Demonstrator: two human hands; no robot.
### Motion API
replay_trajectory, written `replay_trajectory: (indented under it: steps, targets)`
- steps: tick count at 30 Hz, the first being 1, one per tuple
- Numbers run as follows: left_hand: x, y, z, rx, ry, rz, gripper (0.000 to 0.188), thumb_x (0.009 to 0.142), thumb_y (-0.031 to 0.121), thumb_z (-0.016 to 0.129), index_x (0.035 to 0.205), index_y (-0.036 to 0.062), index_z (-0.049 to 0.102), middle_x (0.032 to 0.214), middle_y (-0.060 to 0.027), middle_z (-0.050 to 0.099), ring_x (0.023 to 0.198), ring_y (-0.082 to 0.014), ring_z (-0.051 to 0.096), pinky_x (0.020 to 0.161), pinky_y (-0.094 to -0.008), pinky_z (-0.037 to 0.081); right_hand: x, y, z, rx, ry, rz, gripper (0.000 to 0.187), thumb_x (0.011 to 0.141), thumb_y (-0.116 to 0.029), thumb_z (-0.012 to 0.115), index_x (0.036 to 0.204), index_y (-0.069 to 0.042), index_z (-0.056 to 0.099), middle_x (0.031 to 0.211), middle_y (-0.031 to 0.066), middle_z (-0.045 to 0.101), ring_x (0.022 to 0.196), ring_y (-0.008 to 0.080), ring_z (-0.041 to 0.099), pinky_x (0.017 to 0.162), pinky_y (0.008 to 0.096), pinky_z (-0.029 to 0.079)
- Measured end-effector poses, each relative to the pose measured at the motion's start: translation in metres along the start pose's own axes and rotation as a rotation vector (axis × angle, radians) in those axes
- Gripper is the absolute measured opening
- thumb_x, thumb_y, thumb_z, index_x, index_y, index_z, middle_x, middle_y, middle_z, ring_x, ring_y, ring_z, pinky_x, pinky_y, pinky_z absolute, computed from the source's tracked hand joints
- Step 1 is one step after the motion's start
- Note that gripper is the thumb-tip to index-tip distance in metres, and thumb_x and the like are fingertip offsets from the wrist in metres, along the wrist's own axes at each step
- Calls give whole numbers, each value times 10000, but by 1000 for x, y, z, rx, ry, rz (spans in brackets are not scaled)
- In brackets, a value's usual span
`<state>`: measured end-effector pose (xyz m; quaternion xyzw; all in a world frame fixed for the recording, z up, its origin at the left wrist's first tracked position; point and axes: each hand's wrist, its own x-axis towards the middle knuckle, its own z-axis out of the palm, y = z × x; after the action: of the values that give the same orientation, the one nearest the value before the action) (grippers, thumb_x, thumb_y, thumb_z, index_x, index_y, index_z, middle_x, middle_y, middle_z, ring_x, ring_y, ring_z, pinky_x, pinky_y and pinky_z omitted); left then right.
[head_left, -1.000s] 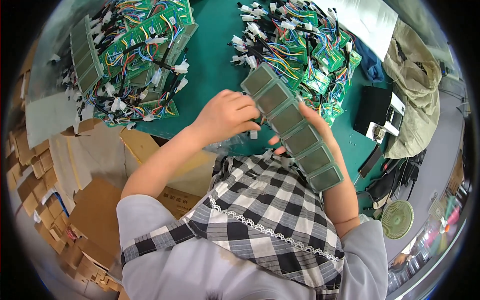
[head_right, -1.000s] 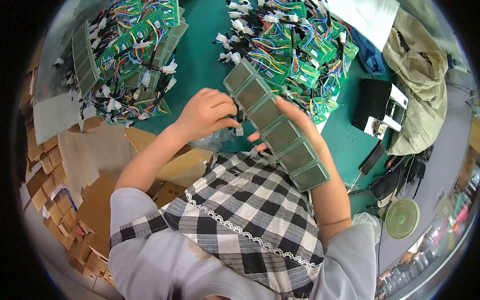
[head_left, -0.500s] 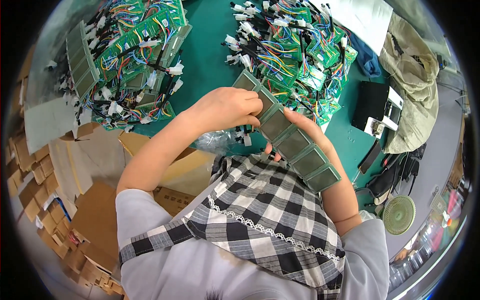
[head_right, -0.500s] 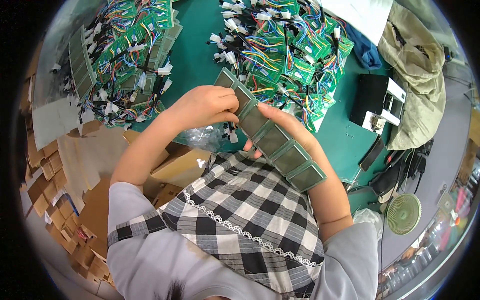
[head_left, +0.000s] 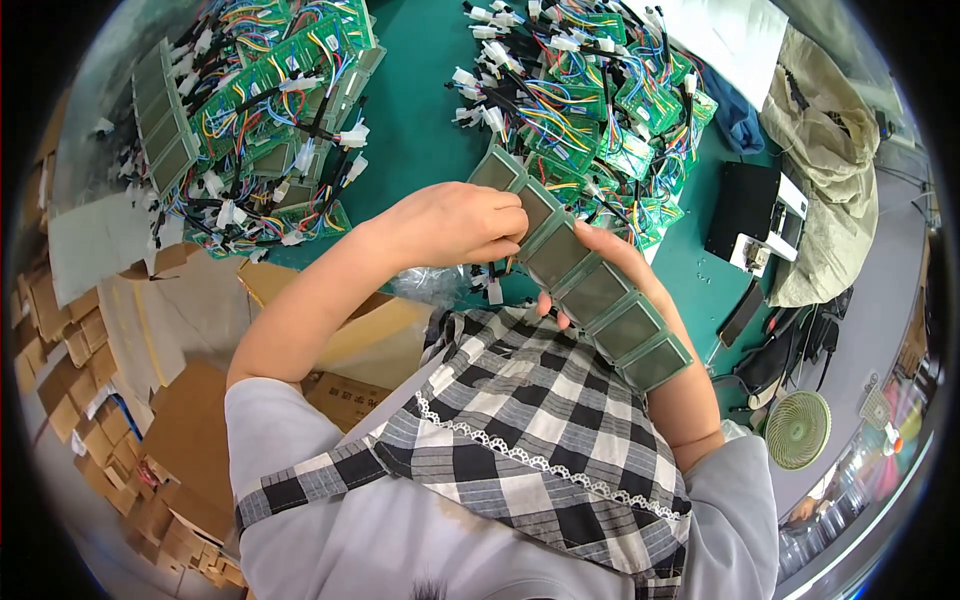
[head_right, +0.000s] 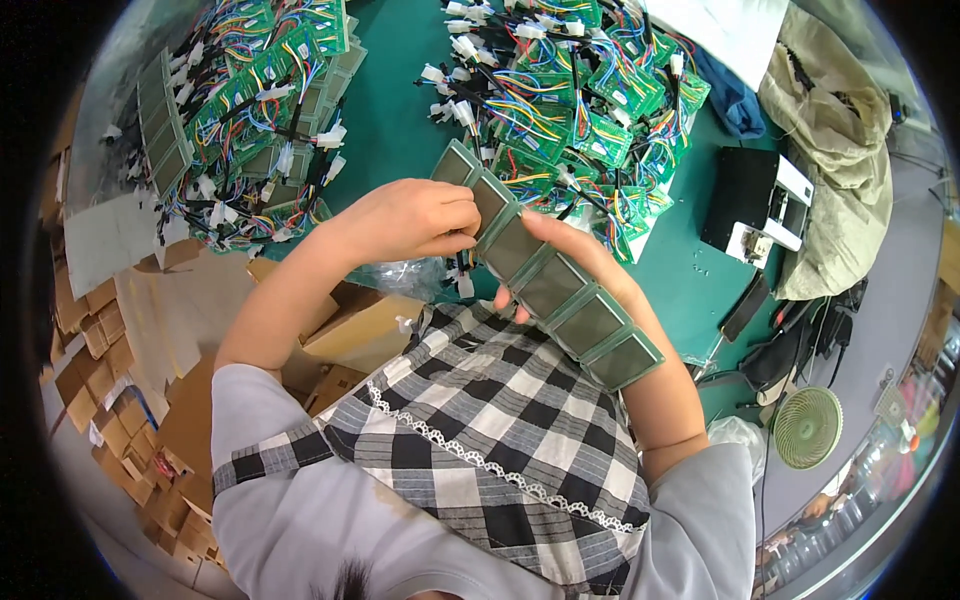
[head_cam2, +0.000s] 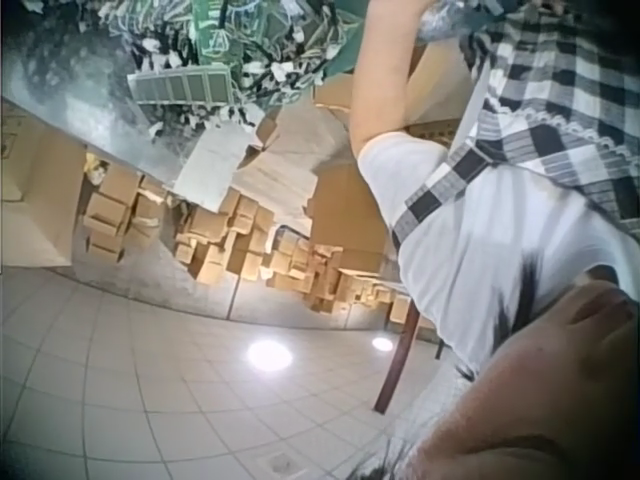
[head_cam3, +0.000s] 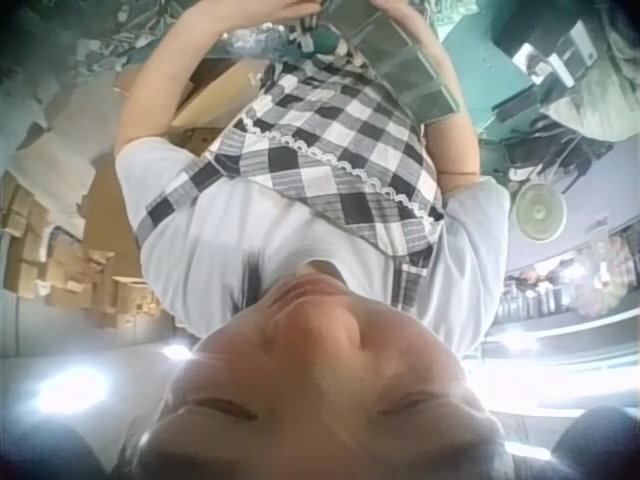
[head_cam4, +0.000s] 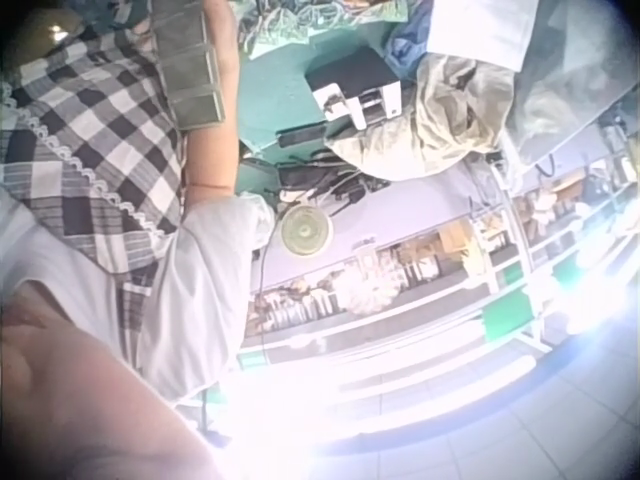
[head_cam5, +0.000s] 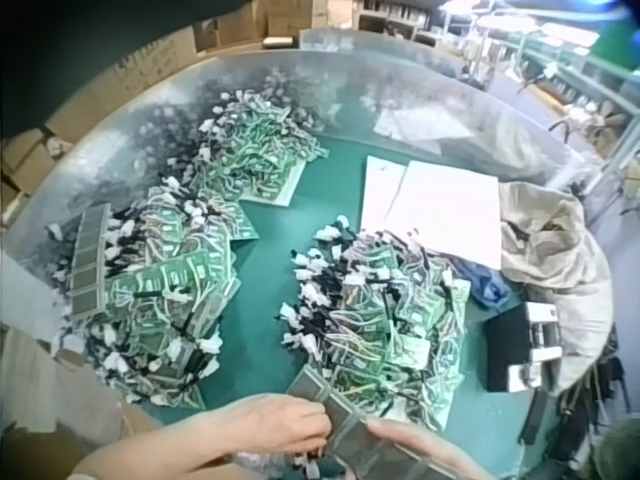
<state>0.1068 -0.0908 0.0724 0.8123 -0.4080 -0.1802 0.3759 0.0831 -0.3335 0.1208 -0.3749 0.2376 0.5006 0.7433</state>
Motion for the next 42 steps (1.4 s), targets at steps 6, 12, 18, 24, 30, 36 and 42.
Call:
replay_trajectory:
  steps: [6,12,18,24,30,36,42]
  targets:
    - [2,-1,4,-36,-24,1,155,845,145,686,846,76,547,796,-70,534,756,-284,601,639,-407,493,0,5,-5,-13,13,27,470,991,-408,511,1247,-15,538,957,121,641,722,242,696,534,309,566]
    - [6,-3,10,-11,40,63,160,840,130,677,841,70,529,818,-72,538,755,-283,595,643,-410,493,0,5,-9,-28,-21,10,460,988,-410,521,1225,-17,538,955,118,640,724,243,699,540,311,577]
    - [4,-3,7,-102,58,-9,273,829,236,734,847,67,522,825,-71,535,759,-285,587,631,-396,472,-4,3,-8,52,-3,-17,456,989,-399,526,1212,-3,561,987,138,648,740,255,702,544,315,582]
    - [5,-3,8,-100,50,-88,340,787,299,771,846,68,527,788,-67,536,737,-282,588,628,-399,464,0,3,-8,30,-2,-22,462,987,-401,532,1222,-4,563,997,138,650,749,254,702,544,313,582]
    - [-3,-3,5,-78,-2,-109,260,833,231,738,860,68,537,809,-73,556,765,-283,602,643,-391,475,5,4,-7,-31,-3,40,449,984,-396,539,1227,-21,568,994,128,649,739,242,697,550,310,580]
    - [-35,-3,22,499,448,-4,161,811,127,692,884,102,550,907,-24,575,789,-247,598,679,-393,479,9,2,-13,-28,8,10,494,989,-392,537,1284,4,552,995,127,653,737,244,697,550,312,581]
    - [-86,-46,92,581,-123,31,147,735,229,704,807,152,602,888,2,532,774,-191,549,725,-321,414,18,-2,-30,105,-6,-90,505,1005,-405,512,1301,3,543,1033,139,651,794,288,709,612,370,606]
